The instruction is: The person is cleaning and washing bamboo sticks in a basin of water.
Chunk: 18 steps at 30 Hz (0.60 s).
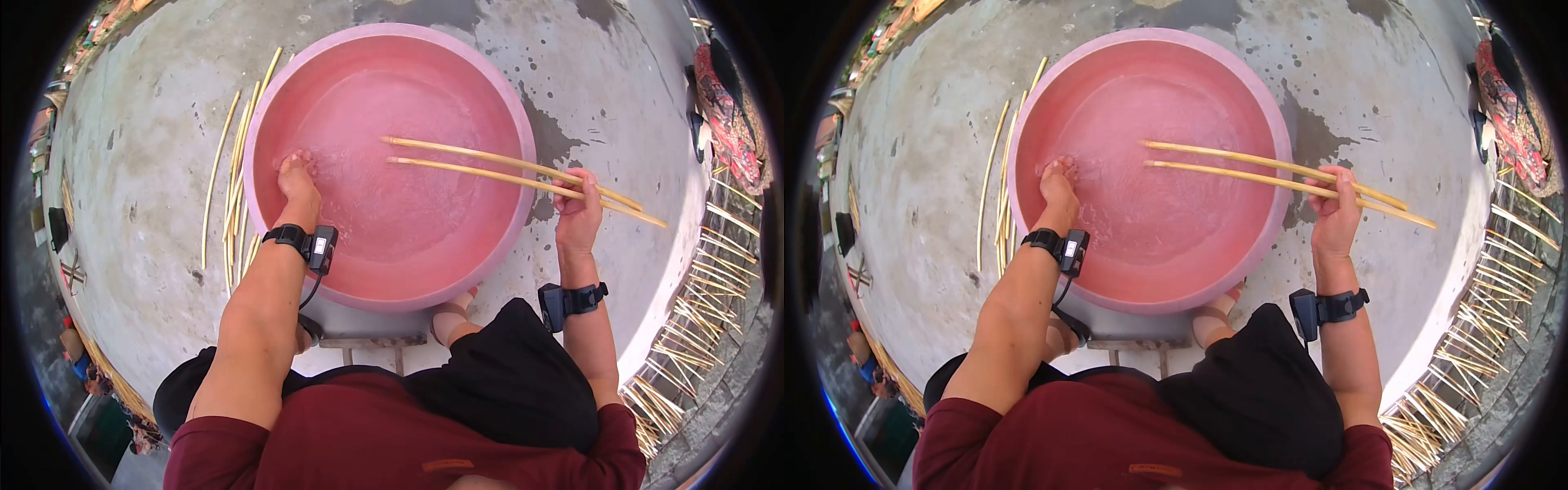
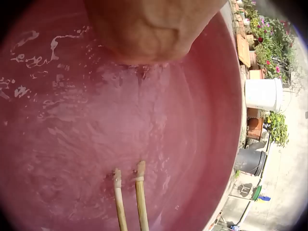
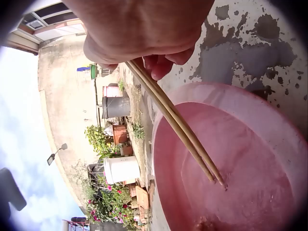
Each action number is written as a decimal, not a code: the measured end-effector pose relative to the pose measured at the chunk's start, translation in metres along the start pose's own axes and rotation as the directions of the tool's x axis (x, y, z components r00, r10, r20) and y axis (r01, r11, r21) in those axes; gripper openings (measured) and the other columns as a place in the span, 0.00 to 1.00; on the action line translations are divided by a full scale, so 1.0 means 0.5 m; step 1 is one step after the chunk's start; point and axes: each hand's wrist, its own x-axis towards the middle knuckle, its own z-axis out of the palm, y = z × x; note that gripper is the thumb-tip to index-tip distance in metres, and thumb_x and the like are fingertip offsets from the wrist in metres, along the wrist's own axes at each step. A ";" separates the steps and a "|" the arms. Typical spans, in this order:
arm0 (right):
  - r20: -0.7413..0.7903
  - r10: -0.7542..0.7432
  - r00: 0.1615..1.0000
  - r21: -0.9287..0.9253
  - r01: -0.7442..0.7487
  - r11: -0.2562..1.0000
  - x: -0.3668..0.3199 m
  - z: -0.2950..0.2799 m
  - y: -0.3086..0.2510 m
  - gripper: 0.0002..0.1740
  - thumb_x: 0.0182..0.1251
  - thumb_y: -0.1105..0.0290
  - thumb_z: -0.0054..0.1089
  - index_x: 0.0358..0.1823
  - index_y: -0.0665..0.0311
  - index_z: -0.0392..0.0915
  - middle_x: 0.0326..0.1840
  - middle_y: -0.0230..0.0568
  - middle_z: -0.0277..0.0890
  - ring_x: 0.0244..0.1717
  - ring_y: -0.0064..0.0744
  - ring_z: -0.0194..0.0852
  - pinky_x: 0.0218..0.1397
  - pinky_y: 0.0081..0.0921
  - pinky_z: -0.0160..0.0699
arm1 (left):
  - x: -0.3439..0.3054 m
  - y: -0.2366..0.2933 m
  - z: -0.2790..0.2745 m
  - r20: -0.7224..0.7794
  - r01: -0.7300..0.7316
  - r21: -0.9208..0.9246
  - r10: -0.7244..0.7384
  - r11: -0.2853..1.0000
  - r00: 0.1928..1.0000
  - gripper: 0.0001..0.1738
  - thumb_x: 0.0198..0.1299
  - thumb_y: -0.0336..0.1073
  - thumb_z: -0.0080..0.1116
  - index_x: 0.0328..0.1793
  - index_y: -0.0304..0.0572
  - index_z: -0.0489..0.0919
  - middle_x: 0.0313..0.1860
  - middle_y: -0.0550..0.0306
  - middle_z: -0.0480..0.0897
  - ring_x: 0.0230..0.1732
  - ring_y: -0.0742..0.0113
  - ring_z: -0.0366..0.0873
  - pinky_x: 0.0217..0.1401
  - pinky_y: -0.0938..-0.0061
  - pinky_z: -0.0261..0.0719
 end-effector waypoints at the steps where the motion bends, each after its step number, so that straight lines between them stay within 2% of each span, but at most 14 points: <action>1: 0.053 0.027 0.998 0.013 -0.027 1.000 -0.001 0.005 -0.003 0.08 0.70 0.67 0.48 0.41 0.62 0.74 0.31 0.37 0.77 0.28 0.19 0.70 0.28 0.16 0.64 | 0.009 -0.001 0.007 -0.022 0.103 -0.141 -0.107 0.985 0.994 0.10 0.69 0.35 0.47 0.46 0.39 0.76 0.36 0.57 0.80 0.39 0.67 0.78 0.47 0.71 0.78; 2: 0.037 0.042 0.998 -0.013 -0.042 0.999 -0.003 0.012 -0.004 0.08 0.70 0.67 0.47 0.41 0.62 0.74 0.32 0.38 0.78 0.28 0.19 0.70 0.28 0.16 0.64 | 0.017 -0.004 0.018 0.111 0.284 -0.219 -0.266 0.934 0.958 0.09 0.69 0.35 0.46 0.46 0.39 0.75 0.35 0.55 0.80 0.37 0.65 0.79 0.46 0.71 0.79; 3: 0.022 0.060 0.998 -0.038 -0.060 0.997 -0.006 0.022 -0.003 0.08 0.70 0.67 0.46 0.41 0.62 0.74 0.32 0.39 0.79 0.28 0.20 0.71 0.29 0.16 0.65 | -0.003 0.019 0.039 0.249 0.460 -0.268 -0.400 0.846 0.882 0.09 0.69 0.35 0.46 0.46 0.38 0.74 0.35 0.53 0.80 0.35 0.63 0.80 0.45 0.70 0.81; 5: 0.011 0.070 0.998 -0.064 -0.069 0.996 -0.013 0.048 0.001 0.08 0.70 0.67 0.46 0.41 0.62 0.73 0.33 0.40 0.80 0.29 0.20 0.72 0.30 0.16 0.66 | -0.111 0.083 0.107 0.544 0.382 -0.193 -0.226 0.904 0.808 0.08 0.69 0.33 0.46 0.46 0.38 0.75 0.37 0.52 0.81 0.37 0.61 0.81 0.46 0.69 0.81; 7: 0.028 0.063 0.998 -0.069 -0.061 0.996 -0.026 0.085 0.003 0.08 0.70 0.67 0.46 0.42 0.63 0.72 0.33 0.41 0.80 0.29 0.21 0.72 0.32 0.16 0.67 | -0.231 0.148 0.171 0.794 0.201 -0.060 -0.075 0.978 0.603 0.09 0.68 0.33 0.49 0.48 0.39 0.76 0.43 0.54 0.82 0.43 0.63 0.81 0.49 0.69 0.80; 8: 0.068 0.063 0.996 -0.079 -0.058 0.995 -0.031 0.101 0.002 0.09 0.71 0.67 0.46 0.42 0.63 0.72 0.33 0.41 0.80 0.30 0.21 0.72 0.33 0.16 0.68 | -0.285 0.166 0.193 0.848 -0.089 -0.041 0.082 0.995 0.523 0.10 0.67 0.34 0.50 0.48 0.39 0.77 0.44 0.53 0.82 0.43 0.62 0.81 0.50 0.70 0.79; 9: 0.107 0.062 0.992 -0.089 -0.053 0.995 -0.038 0.115 0.000 0.09 0.71 0.67 0.46 0.43 0.64 0.72 0.33 0.41 0.79 0.30 0.22 0.72 0.34 0.16 0.68 | -0.325 0.169 0.215 0.894 -0.373 -0.048 0.206 0.927 0.397 0.10 0.66 0.35 0.51 0.48 0.39 0.78 0.46 0.52 0.82 0.43 0.62 0.81 0.51 0.71 0.78; 10: 0.147 0.063 0.987 -0.098 -0.049 0.994 -0.044 0.128 -0.003 0.09 0.71 0.67 0.46 0.43 0.64 0.72 0.33 0.40 0.79 0.31 0.22 0.73 0.35 0.16 0.69 | -0.348 0.151 0.243 0.865 -0.662 -0.186 0.441 0.726 0.240 0.10 0.65 0.38 0.52 0.44 0.40 0.77 0.41 0.53 0.82 0.40 0.62 0.81 0.46 0.71 0.78; 11: 0.168 0.041 0.985 -0.086 -0.027 0.996 -0.049 0.143 -0.012 0.10 0.71 0.67 0.46 0.43 0.65 0.72 0.33 0.40 0.79 0.31 0.22 0.73 0.35 0.16 0.69 | -0.359 0.140 0.258 0.801 -0.856 -0.300 0.598 0.421 0.013 0.10 0.64 0.40 0.53 0.39 0.41 0.77 0.37 0.54 0.82 0.36 0.61 0.81 0.42 0.71 0.78; 13: 0.203 -0.001 0.979 -0.059 0.014 0.998 -0.058 0.165 -0.029 0.10 0.71 0.66 0.47 0.44 0.66 0.72 0.32 0.40 0.78 0.32 0.22 0.73 0.37 0.17 0.70 | -0.351 0.139 0.250 0.894 -0.961 -0.175 0.445 0.216 -0.063 0.11 0.61 0.42 0.55 0.34 0.43 0.74 0.32 0.56 0.78 0.32 0.59 0.78 0.36 0.68 0.77; 14: 0.209 0.012 0.978 -0.106 0.010 0.994 -0.062 0.165 -0.026 0.11 0.71 0.66 0.47 0.44 0.66 0.73 0.32 0.40 0.78 0.32 0.22 0.73 0.37 0.17 0.70 | -0.348 0.138 0.247 0.932 -0.987 -0.125 0.354 0.100 -0.082 0.12 0.60 0.44 0.56 0.32 0.45 0.72 0.29 0.57 0.77 0.30 0.58 0.77 0.33 0.66 0.76; 16: 0.216 0.041 0.976 -0.201 0.003 0.980 -0.067 0.161 -0.025 0.12 0.72 0.65 0.47 0.44 0.67 0.74 0.31 0.39 0.77 0.32 0.22 0.73 0.37 0.18 0.71 | -0.319 0.133 0.246 0.909 -0.975 -0.212 0.381 0.069 -0.170 0.14 0.58 0.45 0.57 0.30 0.45 0.69 0.26 0.58 0.74 0.28 0.57 0.75 0.30 0.64 0.74; 17: 0.203 0.034 0.979 -0.186 0.005 0.983 -0.068 0.154 -0.023 0.13 0.72 0.65 0.47 0.44 0.67 0.74 0.31 0.39 0.77 0.32 0.22 0.73 0.37 0.18 0.71 | -0.297 0.130 0.243 0.894 -0.966 -0.253 0.393 0.051 -0.213 0.15 0.57 0.45 0.57 0.30 0.46 0.68 0.25 0.59 0.73 0.27 0.56 0.74 0.28 0.62 0.74; 18: 0.191 0.027 0.981 -0.169 0.006 0.986 -0.068 0.144 -0.022 0.13 0.72 0.64 0.47 0.44 0.67 0.75 0.31 0.39 0.77 0.32 0.22 0.73 0.36 0.18 0.71 | -0.270 0.125 0.234 0.919 -0.980 -0.199 0.354 0.028 -0.176 0.14 0.57 0.44 0.58 0.31 0.46 0.68 0.25 0.58 0.73 0.27 0.56 0.75 0.29 0.63 0.74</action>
